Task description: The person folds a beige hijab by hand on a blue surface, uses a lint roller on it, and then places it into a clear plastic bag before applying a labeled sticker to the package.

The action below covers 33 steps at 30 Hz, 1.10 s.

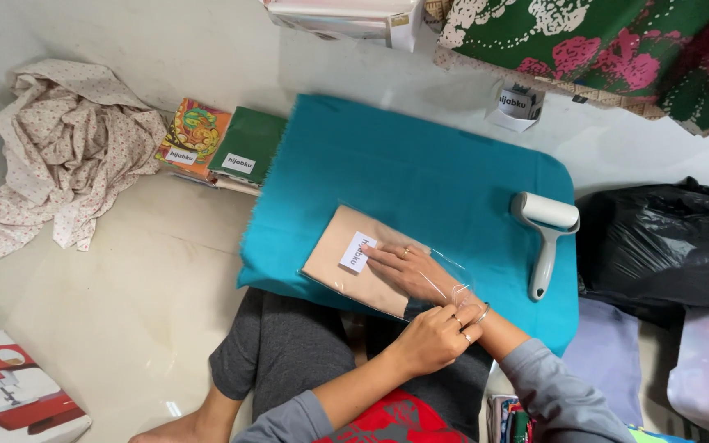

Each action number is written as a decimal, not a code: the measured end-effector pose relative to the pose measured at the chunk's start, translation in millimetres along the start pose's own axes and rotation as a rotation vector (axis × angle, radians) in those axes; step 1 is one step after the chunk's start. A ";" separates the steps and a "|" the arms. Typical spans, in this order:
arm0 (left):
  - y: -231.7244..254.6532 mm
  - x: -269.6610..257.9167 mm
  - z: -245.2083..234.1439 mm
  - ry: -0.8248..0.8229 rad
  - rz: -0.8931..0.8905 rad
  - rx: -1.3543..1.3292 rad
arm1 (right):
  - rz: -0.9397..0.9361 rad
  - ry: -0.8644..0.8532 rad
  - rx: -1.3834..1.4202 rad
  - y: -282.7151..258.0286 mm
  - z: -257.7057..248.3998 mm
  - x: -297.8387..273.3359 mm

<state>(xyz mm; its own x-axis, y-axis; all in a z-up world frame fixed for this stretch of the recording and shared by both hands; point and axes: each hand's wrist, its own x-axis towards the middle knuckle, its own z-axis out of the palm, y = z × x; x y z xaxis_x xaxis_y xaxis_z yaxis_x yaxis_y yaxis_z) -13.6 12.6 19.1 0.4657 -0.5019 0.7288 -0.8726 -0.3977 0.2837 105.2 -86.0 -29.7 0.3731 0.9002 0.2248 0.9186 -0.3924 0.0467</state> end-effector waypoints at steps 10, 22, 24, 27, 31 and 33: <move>0.7 1.2 -3.7 0.041 -0.006 0.012 | 0.032 0.033 0.054 -1.2 -5.3 25.1; -3.1 -1.1 -6.2 0.035 0.018 -0.006 | 0.096 -0.120 0.058 0.9 17.8 39.8; -5.3 -2.5 -9.2 -0.028 0.024 0.013 | 0.097 -0.133 0.015 1.8 20.7 40.5; -20.2 -3.8 -14.6 0.162 -0.069 -0.100 | 0.044 -0.038 0.016 5.2 22.6 41.2; -98.8 -27.6 -28.1 0.287 0.071 0.496 | 0.045 0.041 -0.084 10.3 41.8 36.6; -135.0 -46.7 -44.8 0.157 -0.248 0.321 | 0.000 0.025 -0.021 16.8 47.2 32.6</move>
<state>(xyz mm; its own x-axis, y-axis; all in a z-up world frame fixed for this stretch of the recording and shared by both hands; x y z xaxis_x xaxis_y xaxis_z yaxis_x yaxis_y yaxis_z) 75.7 124.2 -25.3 0.6056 -0.2481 0.7561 -0.6354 -0.7227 0.2718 139.0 -54.4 -67.5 0.3694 0.8953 0.2488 0.9156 -0.3964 0.0671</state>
